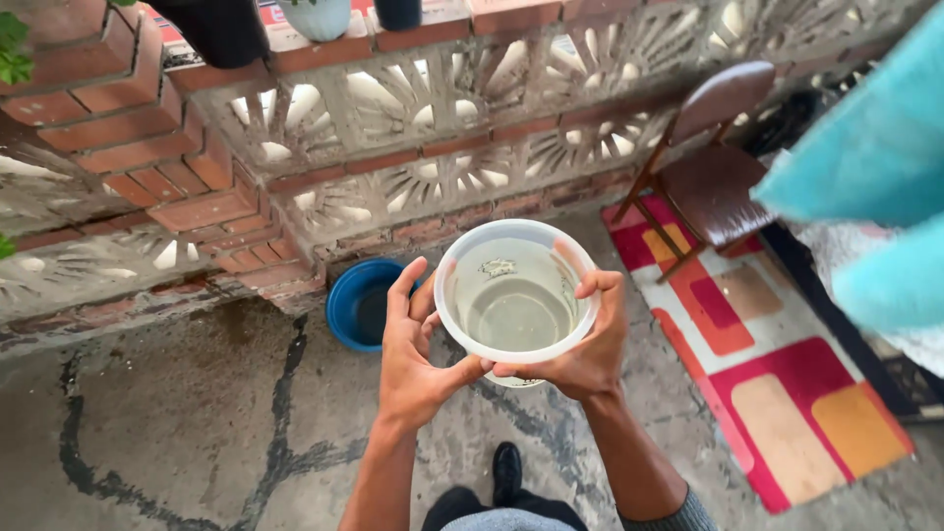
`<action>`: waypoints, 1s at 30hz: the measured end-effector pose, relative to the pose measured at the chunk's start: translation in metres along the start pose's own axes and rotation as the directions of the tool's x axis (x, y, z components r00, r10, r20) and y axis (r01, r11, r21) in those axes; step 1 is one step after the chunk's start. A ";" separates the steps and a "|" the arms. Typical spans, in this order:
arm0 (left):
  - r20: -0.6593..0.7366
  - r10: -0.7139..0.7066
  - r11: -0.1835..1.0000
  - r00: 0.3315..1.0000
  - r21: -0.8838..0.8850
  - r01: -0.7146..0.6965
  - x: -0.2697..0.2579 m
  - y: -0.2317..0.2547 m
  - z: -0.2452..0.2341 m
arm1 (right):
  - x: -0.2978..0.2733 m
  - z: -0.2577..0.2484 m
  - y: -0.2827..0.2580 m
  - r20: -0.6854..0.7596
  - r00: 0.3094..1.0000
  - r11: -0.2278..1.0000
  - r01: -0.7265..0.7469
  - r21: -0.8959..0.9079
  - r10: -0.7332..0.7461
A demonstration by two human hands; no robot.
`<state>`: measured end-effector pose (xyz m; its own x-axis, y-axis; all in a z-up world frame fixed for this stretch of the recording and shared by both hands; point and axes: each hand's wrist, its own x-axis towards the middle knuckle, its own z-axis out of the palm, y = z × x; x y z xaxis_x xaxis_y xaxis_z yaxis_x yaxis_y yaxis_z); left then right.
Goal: The person fills a plastic container with water from a utility sink faucet, carries it to a balcony ledge, and pours water by hand onto several potted plants and planter boxes. They return to the sink to refill the container and continue watering more flowers along the railing.
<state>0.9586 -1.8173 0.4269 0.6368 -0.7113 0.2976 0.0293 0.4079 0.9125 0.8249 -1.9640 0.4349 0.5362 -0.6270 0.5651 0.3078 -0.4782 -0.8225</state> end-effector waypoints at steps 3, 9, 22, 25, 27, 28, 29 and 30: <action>-0.057 0.005 1.000 0.998 0.005 -0.004 0.037 -0.021 0.006 | 0.037 -0.010 0.031 0.003 1.000 0.991 0.003 -0.132 -0.003; -0.147 -0.015 0.993 0.989 0.110 0.031 0.110 -0.048 0.005 | 0.113 -0.010 0.088 0.056 0.998 0.999 -0.017 -0.040 0.019; -0.106 0.032 0.998 0.994 0.056 -0.026 0.303 -0.093 -0.063 | 0.277 0.059 0.191 0.007 0.998 0.980 0.058 -0.192 -0.057; -0.113 0.004 0.996 0.994 0.089 0.006 0.341 -0.094 -0.078 | 0.312 0.077 0.209 -0.007 1.000 0.996 0.020 -0.087 -0.021; -0.109 0.026 0.998 0.994 0.061 -0.020 0.367 -0.096 -0.089 | 0.338 0.087 0.221 0.013 0.999 0.996 0.052 -0.071 -0.051; -0.110 0.025 0.998 0.994 0.059 -0.019 0.380 -0.095 -0.093 | 0.351 0.092 0.226 0.015 0.999 0.996 0.051 -0.072 -0.050; -0.119 0.032 0.997 0.992 0.067 -0.024 0.392 -0.094 -0.097 | 0.363 0.097 0.231 0.015 1.000 0.998 0.021 -0.055 -0.020; -0.127 0.038 0.997 0.991 0.076 -0.029 0.403 -0.094 -0.101 | 0.375 0.102 0.236 0.015 1.000 0.999 -0.010 -0.037 0.010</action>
<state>1.2905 -2.0844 0.4332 0.7301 -0.6167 0.2944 -0.0477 0.3837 0.9222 1.1789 -2.2488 0.4466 0.5509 -0.6228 0.5556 0.2733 -0.4943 -0.8252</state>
